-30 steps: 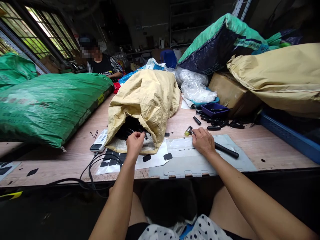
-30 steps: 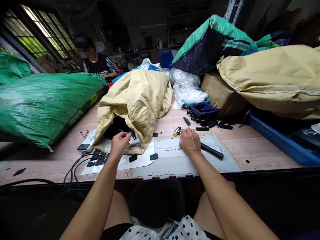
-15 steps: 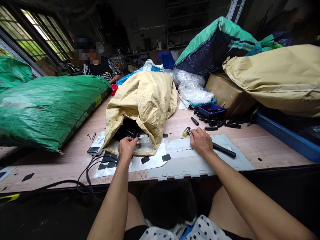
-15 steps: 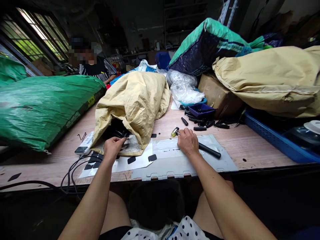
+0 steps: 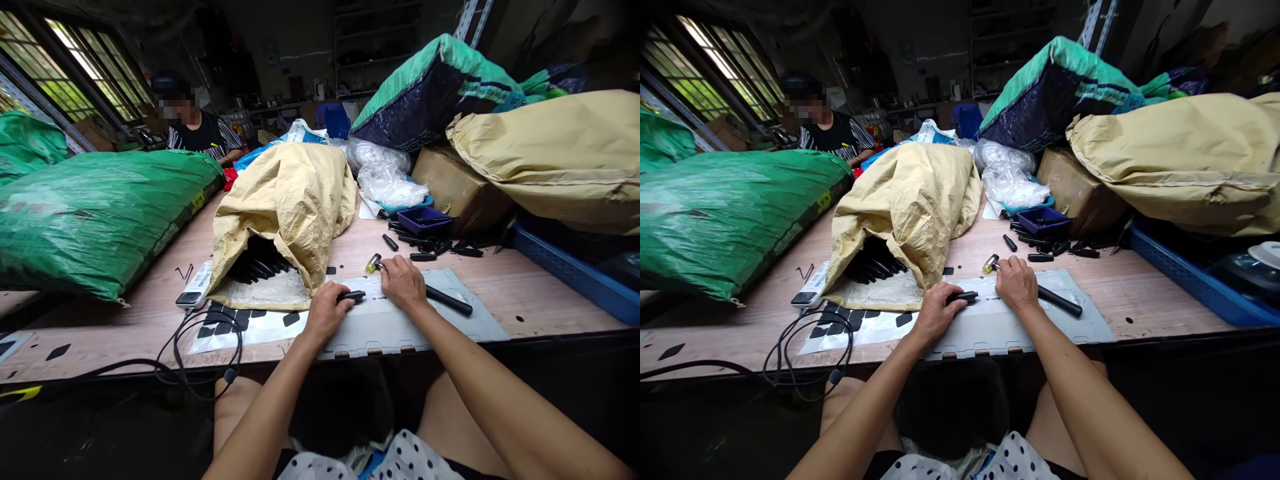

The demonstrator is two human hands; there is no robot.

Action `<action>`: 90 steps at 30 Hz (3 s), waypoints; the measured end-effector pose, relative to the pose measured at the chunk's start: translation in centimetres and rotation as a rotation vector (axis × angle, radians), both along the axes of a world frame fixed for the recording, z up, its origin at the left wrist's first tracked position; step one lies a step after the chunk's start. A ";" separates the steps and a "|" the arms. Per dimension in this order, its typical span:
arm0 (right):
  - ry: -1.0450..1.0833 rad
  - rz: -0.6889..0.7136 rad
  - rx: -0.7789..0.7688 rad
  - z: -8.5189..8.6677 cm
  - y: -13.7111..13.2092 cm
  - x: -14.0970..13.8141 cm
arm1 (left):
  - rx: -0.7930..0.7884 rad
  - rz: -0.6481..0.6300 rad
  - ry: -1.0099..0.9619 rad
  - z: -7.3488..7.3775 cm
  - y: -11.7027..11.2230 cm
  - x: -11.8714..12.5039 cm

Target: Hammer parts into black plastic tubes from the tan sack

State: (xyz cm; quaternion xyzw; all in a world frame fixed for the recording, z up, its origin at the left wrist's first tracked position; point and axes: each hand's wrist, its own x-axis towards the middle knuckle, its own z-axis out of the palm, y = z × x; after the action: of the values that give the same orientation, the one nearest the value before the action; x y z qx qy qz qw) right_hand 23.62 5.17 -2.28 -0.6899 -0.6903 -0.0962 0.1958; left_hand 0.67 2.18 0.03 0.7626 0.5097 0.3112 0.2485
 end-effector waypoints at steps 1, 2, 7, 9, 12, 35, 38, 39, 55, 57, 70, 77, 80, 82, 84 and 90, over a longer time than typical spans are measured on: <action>-0.003 -0.002 -0.003 0.1 0.0 0.0 | 0.008 0.004 0.035 -0.4 0.5 0.2; -0.005 -0.005 -0.005 0.1 0.0 -0.1 | 0.015 0.007 0.059 -0.7 0.8 0.2; -0.006 -0.002 -0.005 0.2 -0.1 -0.1 | 0.002 0.013 0.061 -1.0 1.5 -0.1; -0.004 0.000 0.001 0.1 0.0 0.0 | -0.004 0.020 0.043 -1.1 1.5 -0.1; -0.002 0.003 0.013 -0.2 0.0 0.0 | 0.013 0.026 0.038 -1.4 1.5 -0.1; 0.476 0.471 0.015 4.3 -6.0 -3.8 | -0.044 0.002 0.005 -1.0 1.5 -0.2; 0.464 0.472 0.069 4.1 -6.5 -4.5 | -0.042 -0.003 0.009 -1.0 1.5 -0.3; 0.436 0.462 0.061 4.0 -6.6 -4.7 | -0.039 -0.005 0.011 -1.0 1.5 -0.3; 0.417 0.328 0.003 3.5 -6.2 -2.3 | -0.034 0.011 -0.013 -1.5 1.6 -0.2; 0.426 0.292 0.043 3.7 -4.9 -1.6 | -0.028 0.007 -0.011 -1.5 1.6 -0.2; 0.164 0.112 0.018 -0.2 0.5 2.0 | -0.016 0.022 0.021 -1.3 1.4 -0.2; 0.053 0.104 0.035 -0.2 0.1 1.3 | 0.014 0.004 0.072 -1.2 1.3 -0.1; 0.016 0.080 0.022 0.0 0.1 1.2 | 0.017 -0.009 0.082 -1.4 1.4 -0.1; 0.004 0.070 0.015 0.0 0.1 1.1 | 0.020 -0.016 0.086 -1.6 1.5 -0.2; 0.000 0.060 0.011 0.1 0.1 1.0 | 0.031 -0.024 0.084 -1.8 1.6 -0.3; -0.006 0.031 -0.013 0.2 0.2 0.9 | 0.107 -0.108 -0.055 0.0 -0.2 -0.3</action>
State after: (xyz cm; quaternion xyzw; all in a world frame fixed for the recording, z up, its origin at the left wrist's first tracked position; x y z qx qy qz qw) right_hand 24.48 5.33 -2.04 -0.6801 -0.7021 -0.0907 0.1906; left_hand 0.32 1.97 0.03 0.7925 0.4433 0.3449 0.2377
